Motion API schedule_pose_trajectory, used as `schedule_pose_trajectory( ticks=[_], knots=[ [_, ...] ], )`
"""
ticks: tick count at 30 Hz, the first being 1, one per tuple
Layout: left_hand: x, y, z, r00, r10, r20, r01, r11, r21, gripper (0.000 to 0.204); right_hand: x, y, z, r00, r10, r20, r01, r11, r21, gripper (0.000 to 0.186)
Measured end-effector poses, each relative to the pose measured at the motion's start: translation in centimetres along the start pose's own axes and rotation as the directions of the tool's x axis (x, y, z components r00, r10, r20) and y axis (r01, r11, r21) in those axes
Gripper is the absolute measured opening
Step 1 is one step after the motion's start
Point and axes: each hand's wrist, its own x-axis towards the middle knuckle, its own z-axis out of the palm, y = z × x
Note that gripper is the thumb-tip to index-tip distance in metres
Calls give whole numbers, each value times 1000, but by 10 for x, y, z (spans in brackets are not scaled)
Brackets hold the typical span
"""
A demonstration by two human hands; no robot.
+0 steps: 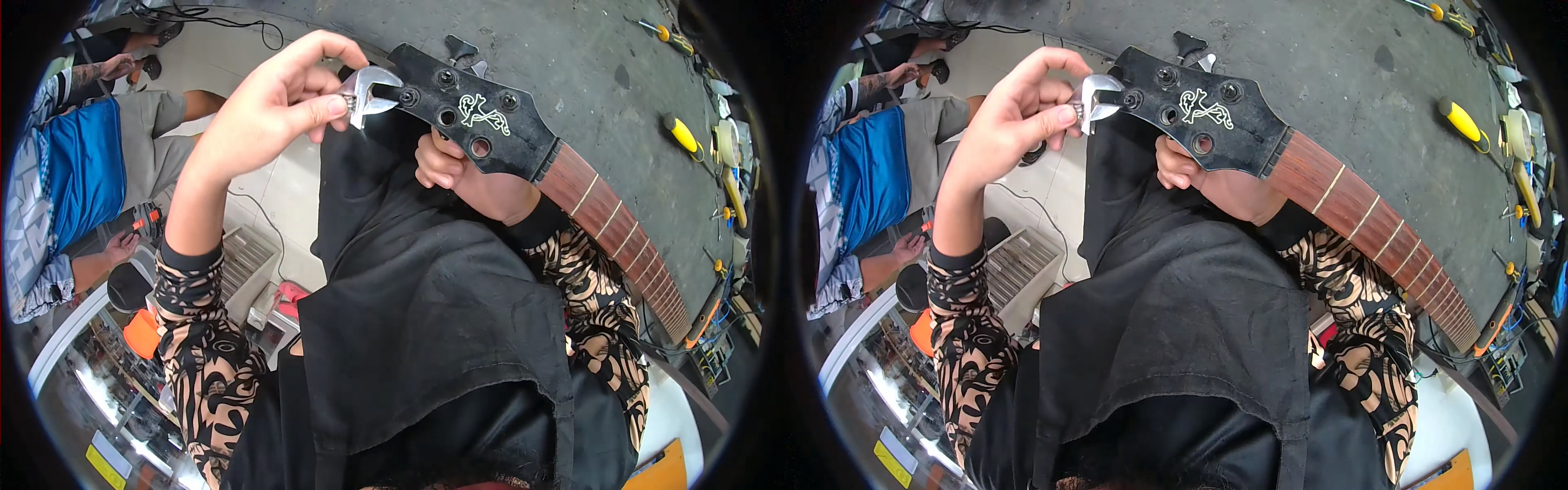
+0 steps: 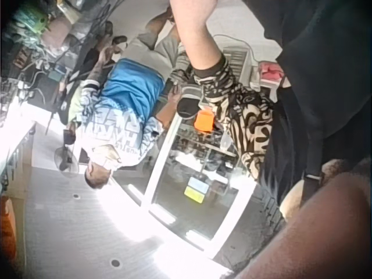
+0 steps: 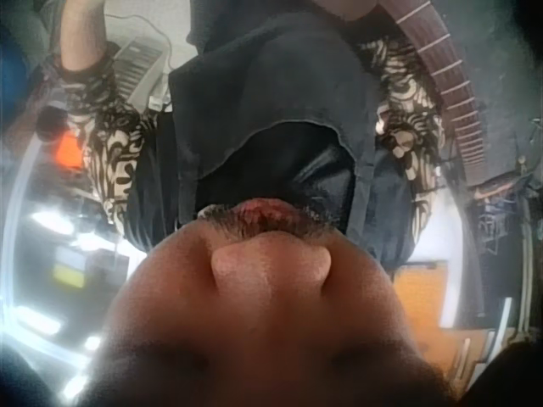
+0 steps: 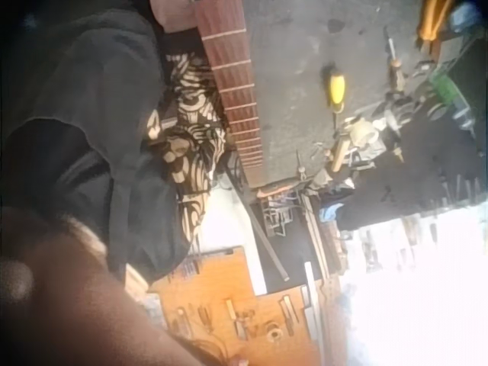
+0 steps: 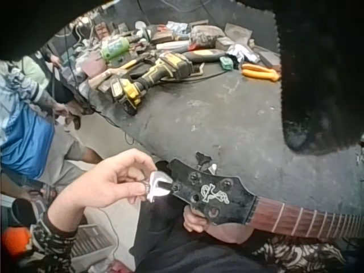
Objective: The person is repairing the headstock of a guitar. They use an adjustable wrench to tighten the tuning pegs and then use a small tool to adjust the components on the headstock.
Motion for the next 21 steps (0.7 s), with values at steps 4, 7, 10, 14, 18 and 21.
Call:
schedule_pose_trajectory(
  ticks=[4,7,10,14,18,21],
  knots=[
    [12,3,-7,996,11,89,-16,998,59,38,0,-1,2,1000,12,7,-12,1000,-1,42],
    [15,6,-10,994,11,107,-18,998,60,39,-1,0,4,1000,17,3,-17,1000,2,43],
    [15,4,-6,996,18,92,-22,999,45,39,-2,-1,3,999,47,-10,-47,999,-21,43],
    [14,-5,0,998,-28,54,29,1000,-12,37,-2,0,4,999,26,-22,-26,999,-22,43],
    [-1,7,25,990,-134,-36,129,985,-114,34,-3,7,9,991,9,-136,-31,987,-161,32],
    [-17,18,57,970,-221,-99,162,896,-413,48,4,12,23,964,-23,-263,-120,849,-514,35]
  ],
)
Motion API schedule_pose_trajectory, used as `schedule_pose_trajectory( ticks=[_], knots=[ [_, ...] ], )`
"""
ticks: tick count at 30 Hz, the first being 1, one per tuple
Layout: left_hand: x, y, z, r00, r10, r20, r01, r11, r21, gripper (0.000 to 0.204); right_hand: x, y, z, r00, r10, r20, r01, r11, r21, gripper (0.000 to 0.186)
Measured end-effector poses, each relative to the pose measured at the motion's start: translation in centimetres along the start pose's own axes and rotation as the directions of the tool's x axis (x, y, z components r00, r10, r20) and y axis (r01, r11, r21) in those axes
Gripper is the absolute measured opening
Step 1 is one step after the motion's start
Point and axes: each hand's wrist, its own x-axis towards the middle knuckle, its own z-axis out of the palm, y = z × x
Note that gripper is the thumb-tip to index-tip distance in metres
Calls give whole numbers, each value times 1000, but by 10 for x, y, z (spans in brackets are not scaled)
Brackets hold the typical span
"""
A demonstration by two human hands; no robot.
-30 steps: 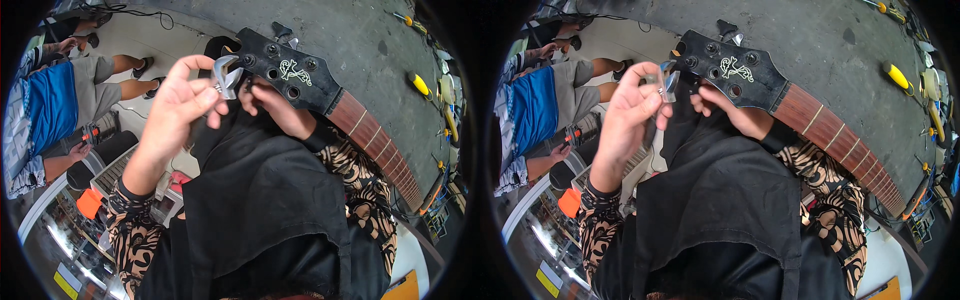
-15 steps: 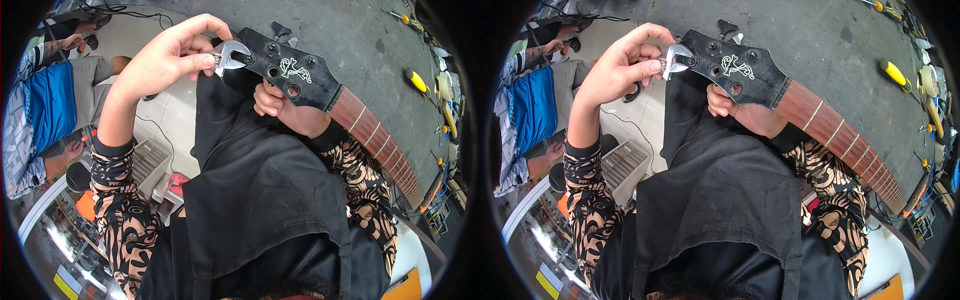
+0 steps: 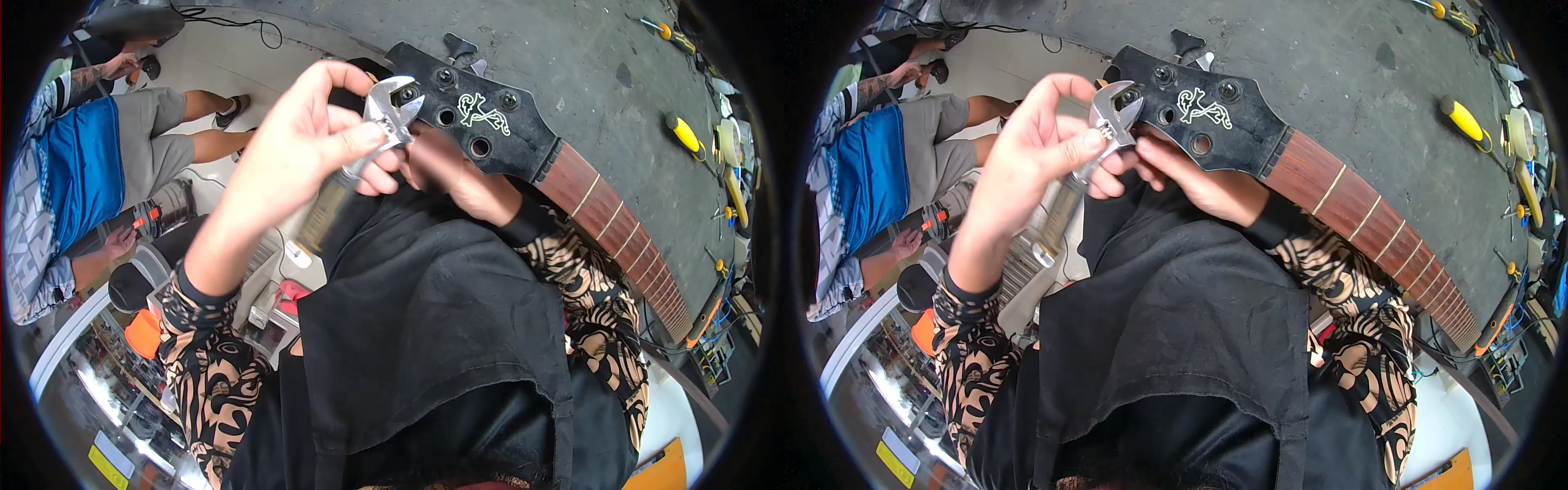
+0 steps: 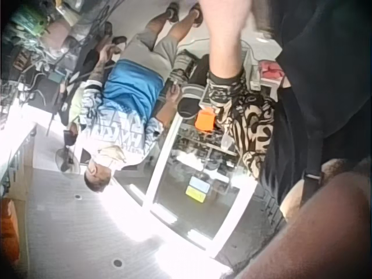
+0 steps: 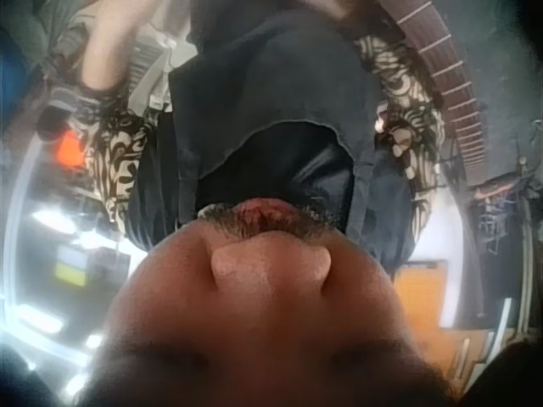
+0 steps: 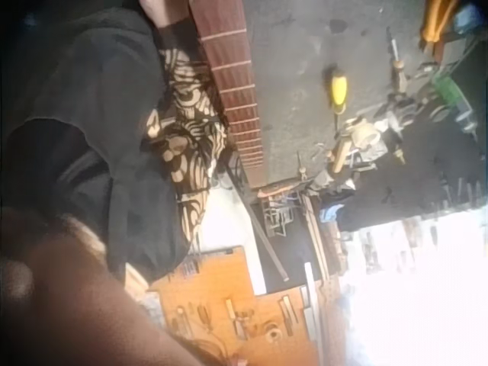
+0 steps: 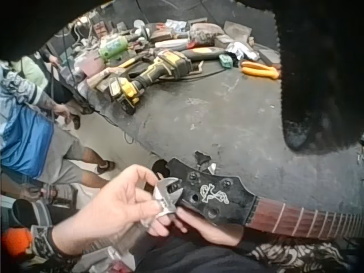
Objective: The person is repairing the headstock of a guitar. They use an adjustable wrench to tighten the tuning pegs and then use a small tool to adjust the components on the headstock.
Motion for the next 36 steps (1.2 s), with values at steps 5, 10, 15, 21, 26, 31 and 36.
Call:
schedule_pose_trajectory(
  ticks=[5,10,15,21,26,31,36],
  knots=[
    [-17,-14,35,991,-7,-136,-28,967,-253,52,28,19,19,999,-37,-10,33,968,-250,36],
    [-29,-6,38,980,24,-200,-74,966,-249,54,29,26,19,996,-70,-57,60,985,-160,33],
    [22,62,-5,907,416,-73,-380,879,287,40,10,3,14,990,-123,64,105,968,228,32],
    [141,108,19,779,587,220,-499,367,785,24,9,1,1,964,-144,225,5,851,526,35],
    [132,105,26,358,741,569,-439,-404,803,37,18,12,-5,968,-202,151,86,828,554,36],
    [28,58,2,621,547,562,-589,-147,795,26,13,1,2,931,-247,269,14,759,651,34],
    [20,34,12,658,528,537,-507,-215,834,29,16,10,-5,899,-325,293,40,727,685,31]
  ],
)
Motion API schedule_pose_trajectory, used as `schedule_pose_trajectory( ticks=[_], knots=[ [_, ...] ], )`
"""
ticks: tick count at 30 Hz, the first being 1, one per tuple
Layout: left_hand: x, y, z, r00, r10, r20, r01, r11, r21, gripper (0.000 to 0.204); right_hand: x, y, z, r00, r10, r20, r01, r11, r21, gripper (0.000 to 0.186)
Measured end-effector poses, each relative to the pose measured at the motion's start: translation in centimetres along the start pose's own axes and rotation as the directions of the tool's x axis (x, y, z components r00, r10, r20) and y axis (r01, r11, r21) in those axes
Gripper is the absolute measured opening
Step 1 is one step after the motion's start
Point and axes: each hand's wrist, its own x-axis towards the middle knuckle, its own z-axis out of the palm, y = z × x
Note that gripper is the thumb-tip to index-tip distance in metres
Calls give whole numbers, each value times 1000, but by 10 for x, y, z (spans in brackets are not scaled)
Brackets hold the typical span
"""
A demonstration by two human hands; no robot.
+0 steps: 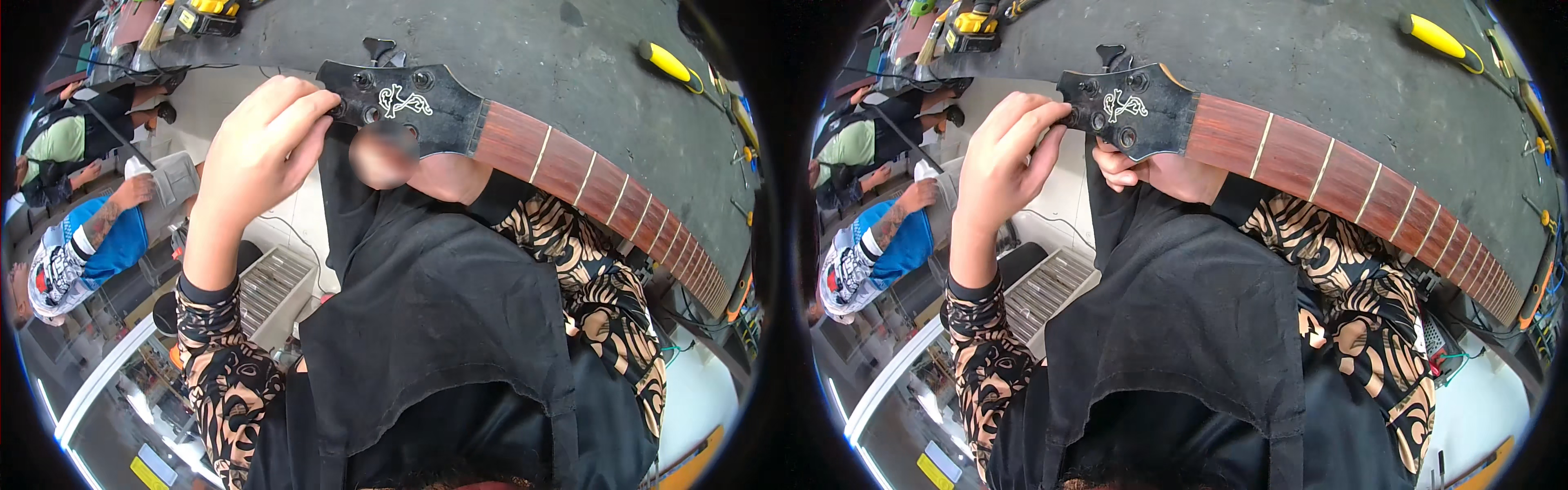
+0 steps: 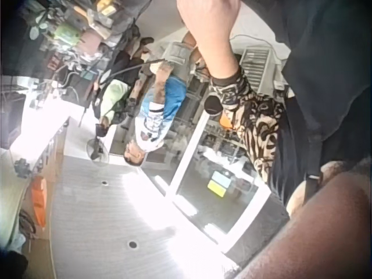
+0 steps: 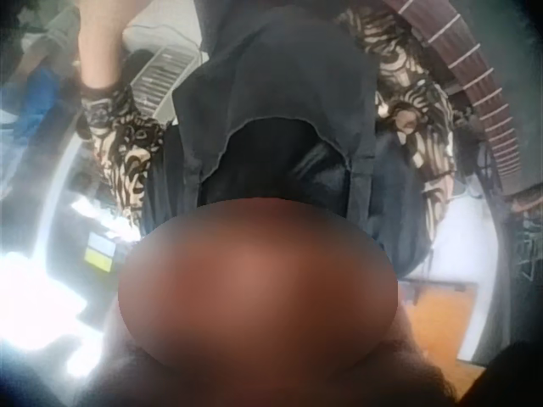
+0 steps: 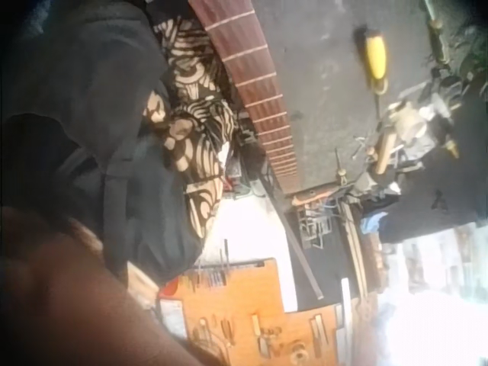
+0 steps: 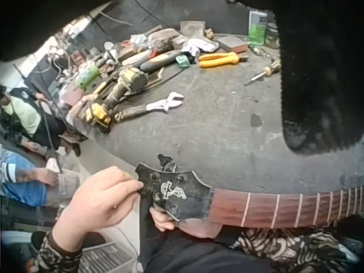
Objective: The person is repairing the headstock of a guitar. They use an adjustable wrench to tighten the tuning pegs and then use a small tool to adjust the components on the headstock.
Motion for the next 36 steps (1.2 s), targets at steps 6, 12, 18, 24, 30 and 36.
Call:
schedule_pose_trajectory(
  ticks=[6,12,18,24,30,36],
  knots=[
    [9,-6,-9,985,90,149,-110,985,133,31,0,-2,1,1000,27,0,-27,1000,15,32],
    [15,-12,-9,961,146,234,-198,956,218,31,1,-4,8,998,16,-61,-28,980,-197,35],
    [21,-3,-6,973,88,215,-135,967,216,32,-3,-4,-4,999,47,14,-44,983,-179,35],
    [15,-3,0,976,103,191,-153,951,269,31,-2,-4,-4,999,24,27,-19,982,-186,34],
    [3,1,11,986,-8,166,-48,943,328,25,-4,-2,0,998,29,-48,-37,984,-177,33],
    [12,0,-2,974,-24,227,6,997,79,27,2,-3,-9,994,43,98,-41,999,-25,30]
  ],
)
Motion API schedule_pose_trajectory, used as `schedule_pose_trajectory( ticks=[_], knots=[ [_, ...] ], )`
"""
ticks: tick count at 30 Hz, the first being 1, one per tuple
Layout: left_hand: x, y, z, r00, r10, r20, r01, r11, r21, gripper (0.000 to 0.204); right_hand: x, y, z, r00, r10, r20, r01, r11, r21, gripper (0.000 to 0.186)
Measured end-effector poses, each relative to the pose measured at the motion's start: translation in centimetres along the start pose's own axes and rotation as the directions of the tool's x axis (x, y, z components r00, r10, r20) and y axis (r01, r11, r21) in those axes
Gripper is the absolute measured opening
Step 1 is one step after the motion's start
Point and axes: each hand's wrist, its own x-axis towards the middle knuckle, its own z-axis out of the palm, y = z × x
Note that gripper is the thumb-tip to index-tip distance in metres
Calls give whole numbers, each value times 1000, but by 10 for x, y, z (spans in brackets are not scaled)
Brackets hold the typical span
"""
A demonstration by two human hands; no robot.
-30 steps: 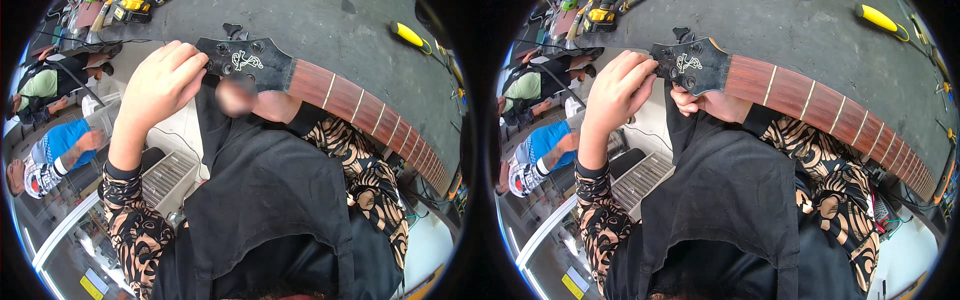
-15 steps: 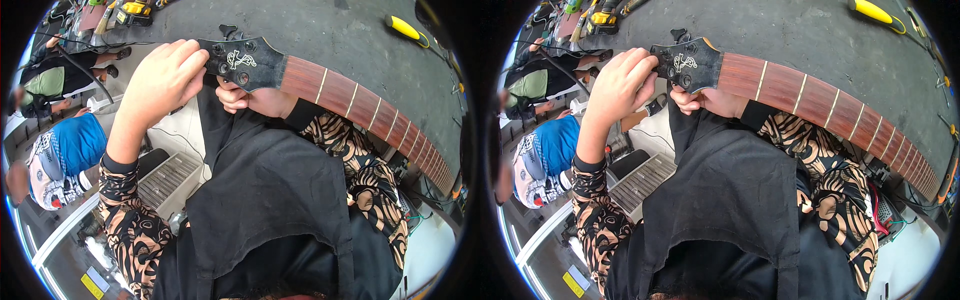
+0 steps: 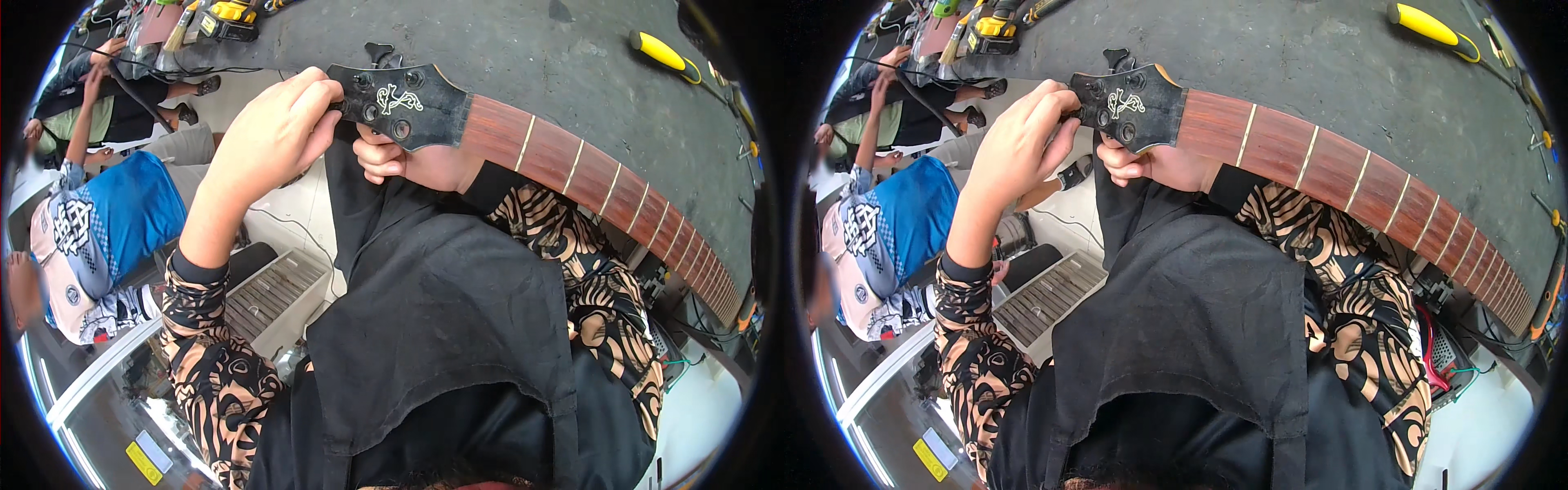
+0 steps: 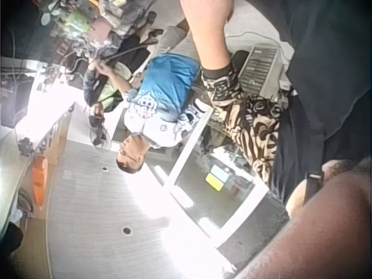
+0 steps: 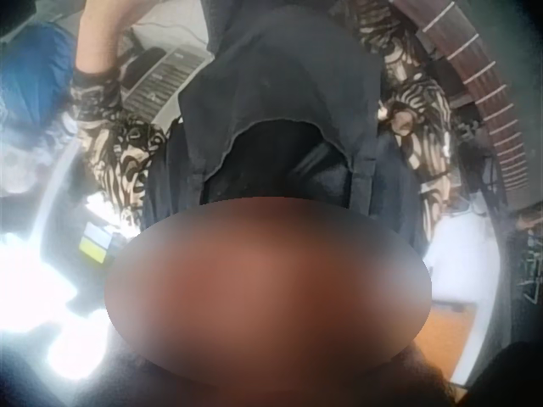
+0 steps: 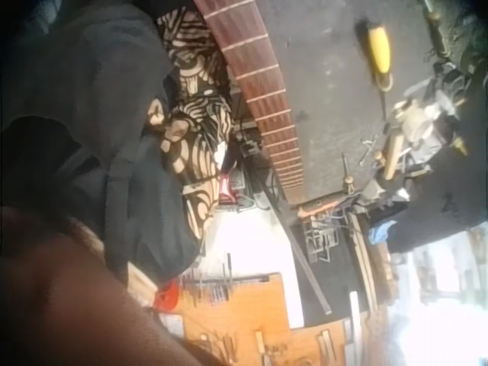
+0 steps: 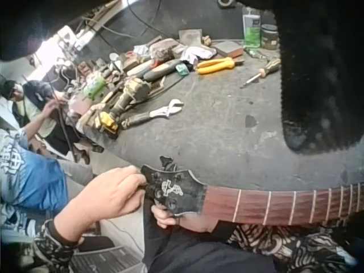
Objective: The person is repairing the headstock of a guitar. They use an adjustable wrench to tighten the tuning pegs and then use a small tool to adjust the components on the headstock.
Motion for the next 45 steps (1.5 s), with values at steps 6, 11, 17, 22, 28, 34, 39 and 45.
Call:
schedule_pose_trajectory(
  ticks=[6,11,17,22,28,34,39,45],
  knots=[
    [6,-5,-4,982,184,-42,-180,981,73,34,2,2,5,996,24,-85,-26,999,-26,27],
    [18,-8,-15,966,246,76,-257,946,200,40,3,-1,2,999,32,-34,-33,999,-31,28],
    [26,-9,-12,960,254,116,-275,936,221,38,1,-2,-3,998,32,-55,-37,996,-85,28],
    [20,1,0,998,53,33,-57,991,119,28,0,1,3,990,22,-137,-36,994,-101,29],
    [17,21,4,975,-222,17,221,975,35,19,3,-3,25,964,8,-267,-61,980,-189,36],
    [25,35,17,950,-305,-59,311,941,132,20,-2,6,18,950,-170,-261,1,840,-542,32],
    [19,27,16,927,-371,-55,375,918,131,27,8,15,11,920,-193,-341,-87,748,-658,33],
    [8,18,0,992,-76,-100,85,993,85,18,3,4,20,931,-108,-349,-43,917,-396,35]
  ],
)
